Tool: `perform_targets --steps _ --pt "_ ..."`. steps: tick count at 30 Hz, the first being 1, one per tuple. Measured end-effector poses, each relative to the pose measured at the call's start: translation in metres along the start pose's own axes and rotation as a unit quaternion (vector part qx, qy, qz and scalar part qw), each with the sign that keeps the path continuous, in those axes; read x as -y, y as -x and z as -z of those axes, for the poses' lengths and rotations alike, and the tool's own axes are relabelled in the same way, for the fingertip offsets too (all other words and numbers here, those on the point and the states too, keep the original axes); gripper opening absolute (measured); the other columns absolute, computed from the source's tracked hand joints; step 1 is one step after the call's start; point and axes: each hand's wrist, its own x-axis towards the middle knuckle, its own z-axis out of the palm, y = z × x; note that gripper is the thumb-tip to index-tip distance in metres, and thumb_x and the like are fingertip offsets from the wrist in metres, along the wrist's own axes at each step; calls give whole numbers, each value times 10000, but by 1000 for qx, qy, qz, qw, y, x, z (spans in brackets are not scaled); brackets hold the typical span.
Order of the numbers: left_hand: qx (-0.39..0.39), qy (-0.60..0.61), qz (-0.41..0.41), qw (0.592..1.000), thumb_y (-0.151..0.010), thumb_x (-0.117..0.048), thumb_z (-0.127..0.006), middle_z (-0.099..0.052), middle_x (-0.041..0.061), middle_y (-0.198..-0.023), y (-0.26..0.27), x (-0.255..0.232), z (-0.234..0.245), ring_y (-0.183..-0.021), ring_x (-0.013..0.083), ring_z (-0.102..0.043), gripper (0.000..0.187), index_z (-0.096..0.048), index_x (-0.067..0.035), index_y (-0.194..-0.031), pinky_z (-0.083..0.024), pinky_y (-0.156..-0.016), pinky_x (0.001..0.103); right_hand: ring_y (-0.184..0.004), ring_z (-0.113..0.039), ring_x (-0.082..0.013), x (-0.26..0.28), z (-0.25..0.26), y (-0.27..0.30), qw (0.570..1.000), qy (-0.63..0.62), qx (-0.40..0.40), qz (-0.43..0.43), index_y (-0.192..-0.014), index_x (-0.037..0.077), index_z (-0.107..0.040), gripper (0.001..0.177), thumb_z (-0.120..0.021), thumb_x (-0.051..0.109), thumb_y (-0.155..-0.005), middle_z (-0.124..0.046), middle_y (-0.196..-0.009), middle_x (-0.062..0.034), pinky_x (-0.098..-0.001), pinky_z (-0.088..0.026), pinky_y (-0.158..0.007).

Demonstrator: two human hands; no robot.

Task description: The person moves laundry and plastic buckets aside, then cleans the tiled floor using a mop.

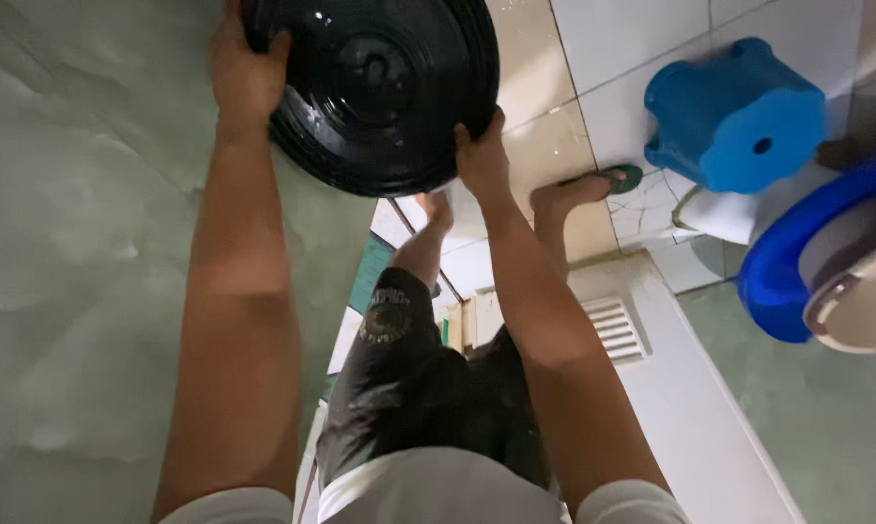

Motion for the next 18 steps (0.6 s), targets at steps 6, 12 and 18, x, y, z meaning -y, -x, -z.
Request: perform_targets --steps 6,12,18 --pt "-7 -119 -2 993 -1014 -261 -847 -663 198 -1277 -33 24 -4 -1176 409 -643 472 -612 -85 -1384 -513 -991 497 -1079 -653 -449 11 2 -4 997 -1 -75 16 -1264 41 -441 470 -722 231 -939 -642 -1187 -260 -513 -508 -894" --pt "-13 -42 -92 995 -1010 -222 -822 -691 164 -1332 -29 44 -5 -1229 396 -666 461 -618 -64 -1392 -531 -1050 477 -1004 -722 -380 35 21 3 998 -17 -28 -48 -1182 34 -516 384 -738 203 -919 -711 -1072 -210 -451 -551 -898" --pt "-15 -103 -69 992 -1069 -366 -804 -677 202 -1296 -21 70 7 -1171 442 -643 469 -637 -23 -1343 -517 -1006 507 -1087 -676 -414 59 33 -27 996 28 -51 68 -1247 40 -542 433 -757 178 -897 -663 -1192 -222 -487 -534 -915"
